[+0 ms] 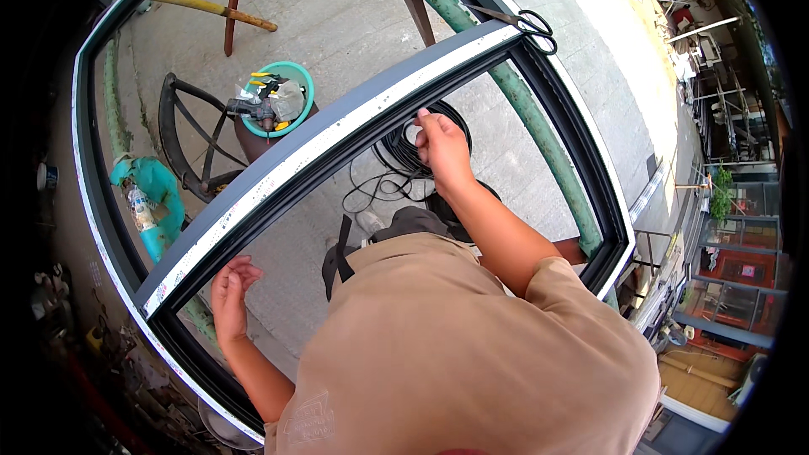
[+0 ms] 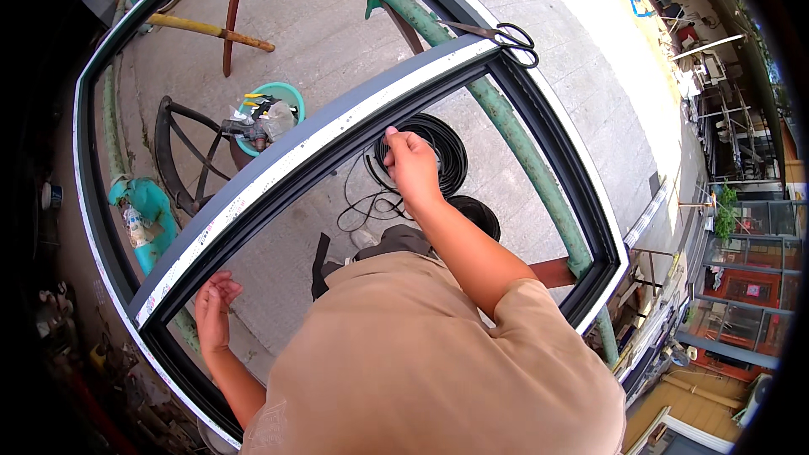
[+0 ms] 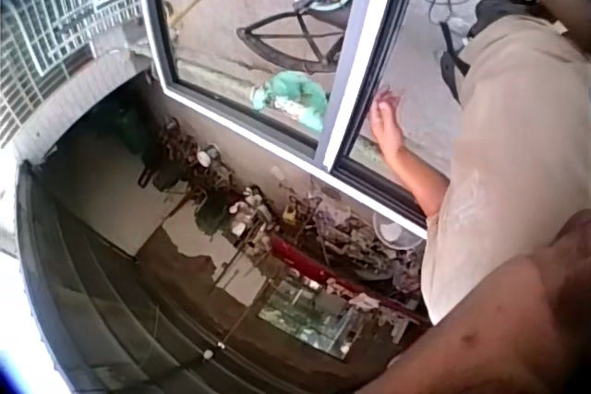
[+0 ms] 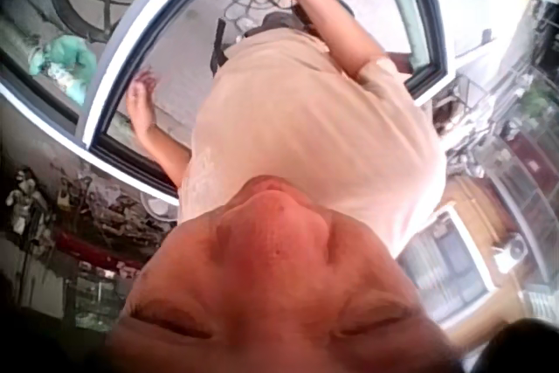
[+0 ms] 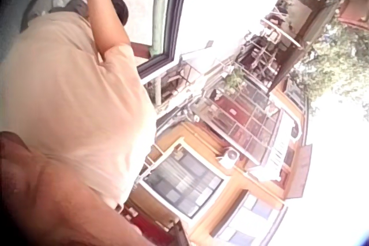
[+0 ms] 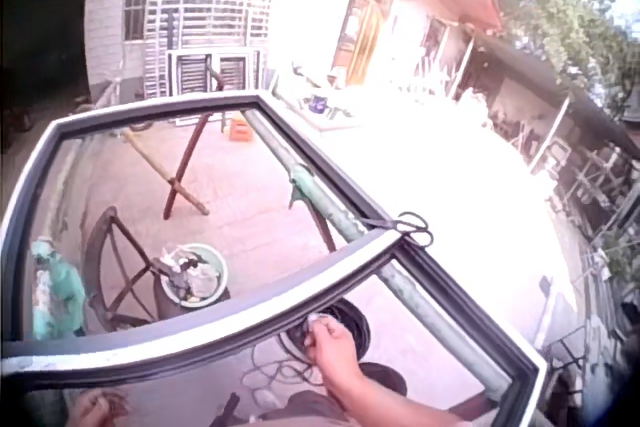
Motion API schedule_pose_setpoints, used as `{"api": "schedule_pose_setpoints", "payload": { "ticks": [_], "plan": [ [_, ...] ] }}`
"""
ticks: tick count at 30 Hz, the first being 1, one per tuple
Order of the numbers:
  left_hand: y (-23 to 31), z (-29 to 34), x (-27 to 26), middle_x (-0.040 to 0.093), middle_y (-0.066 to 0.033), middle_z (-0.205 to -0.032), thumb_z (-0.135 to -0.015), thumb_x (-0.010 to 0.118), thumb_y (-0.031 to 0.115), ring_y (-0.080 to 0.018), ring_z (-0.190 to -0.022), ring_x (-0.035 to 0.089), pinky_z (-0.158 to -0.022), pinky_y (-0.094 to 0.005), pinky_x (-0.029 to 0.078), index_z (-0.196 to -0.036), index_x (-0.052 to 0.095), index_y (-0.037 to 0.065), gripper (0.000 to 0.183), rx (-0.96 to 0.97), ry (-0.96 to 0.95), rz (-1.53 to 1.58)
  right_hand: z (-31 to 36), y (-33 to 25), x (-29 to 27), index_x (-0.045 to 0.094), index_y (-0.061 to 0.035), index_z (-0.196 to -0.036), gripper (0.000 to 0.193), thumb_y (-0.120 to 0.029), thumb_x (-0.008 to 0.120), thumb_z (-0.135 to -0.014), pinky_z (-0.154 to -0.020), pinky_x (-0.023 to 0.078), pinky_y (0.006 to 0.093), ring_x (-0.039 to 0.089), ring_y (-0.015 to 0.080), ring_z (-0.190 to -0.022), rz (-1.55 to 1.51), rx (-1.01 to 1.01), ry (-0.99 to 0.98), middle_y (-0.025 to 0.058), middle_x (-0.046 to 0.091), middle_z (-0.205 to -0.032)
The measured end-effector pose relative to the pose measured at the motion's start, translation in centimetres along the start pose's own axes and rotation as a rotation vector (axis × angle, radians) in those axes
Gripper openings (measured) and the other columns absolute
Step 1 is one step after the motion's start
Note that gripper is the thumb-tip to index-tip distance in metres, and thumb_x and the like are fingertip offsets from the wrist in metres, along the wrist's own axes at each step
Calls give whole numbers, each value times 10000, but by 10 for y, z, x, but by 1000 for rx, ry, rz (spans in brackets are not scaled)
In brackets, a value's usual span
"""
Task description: The person installs a rubber seal into the channel of a white window frame by pressing it into place with their fingers and then carries the frame across a workshop to a storage area.
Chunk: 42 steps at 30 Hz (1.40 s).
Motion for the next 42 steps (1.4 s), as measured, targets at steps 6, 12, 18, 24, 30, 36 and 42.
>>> {"api": "schedule_pose_setpoints", "payload": {
  "ticks": [6,12,18,24,30,36,42],
  "plan": [
    [-7,6,-10,685,-22,-833,-1111,638,435,-137,-775,676,-805,-314,593,-1029,697,49,399,-135,332,229,-25,-5,-17,657,-82,-932,193,-240,683,-1040,-504,334,248,455,70,-563,-79,-35,77,-17,584,-735],
    [-11,10,-13,663,11,-774,-1064,735,361,-114,-696,641,-734,-278,566,-969,705,79,299,-205,548,303,-35,-4,-18,665,-74,-870,170,-194,697,-987,-533,351,263,469,75,-586,-9,-77,148,-17,600,-732],
    [-12,15,-13,624,45,-764,-1044,758,315,-95,-698,614,-722,-255,537,-993,713,90,235,-217,626,362,-36,-14,-21,670,-60,-827,168,-172,708,-946,-561,361,276,475,76,-608,44,-49,143,-16,604,-731],
    [-11,17,-9,608,59,-758,-1029,782,303,-87,-688,587,-712,-256,514,-1000,718,91,224,-205,662,362,-40,0,-23,663,-67,-827,153,-169,720,-925,-531,348,271,470,79,-578,-37,-30,175,-19,584,-708],
    [-10,9,1,607,68,-754,-1025,788,304,-79,-689,585,-701,-247,506,-1006,714,93,224,-180,714,385,-42,-9,-31,640,-82,-839,171,-185,726,-946,-500,331,265,448,69,-546,-34,-12,111,-24,569,-703],
    [-14,25,-3,628,33,-753,-1031,759,289,-109,-686,633,-708,-268,551,-1004,702,81,217,-214,723,411,-27,-12,-8,620,-150,-896,275,-350,765,-1015,-489,281,219,425,47,-567,-19,21,-101,-56,526,-717],
    [-2,7,11,686,13,-829,-1033,752,306,-107,-744,665,-759,-275,571,-992,709,82,231,-216,683,301,-31,4,-11,626,-125,-945,281,-366,705,-1066,-455,259,207,382,27,-523,40,-15,-202,-62,485,-700]
  ]
}}
Point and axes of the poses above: each hand's wrist, its own z-axis away from the middle knuckle, its own x-axis out of the palm, y = z × x, the point moved 7 cm from there along -z, towards the middle knuckle
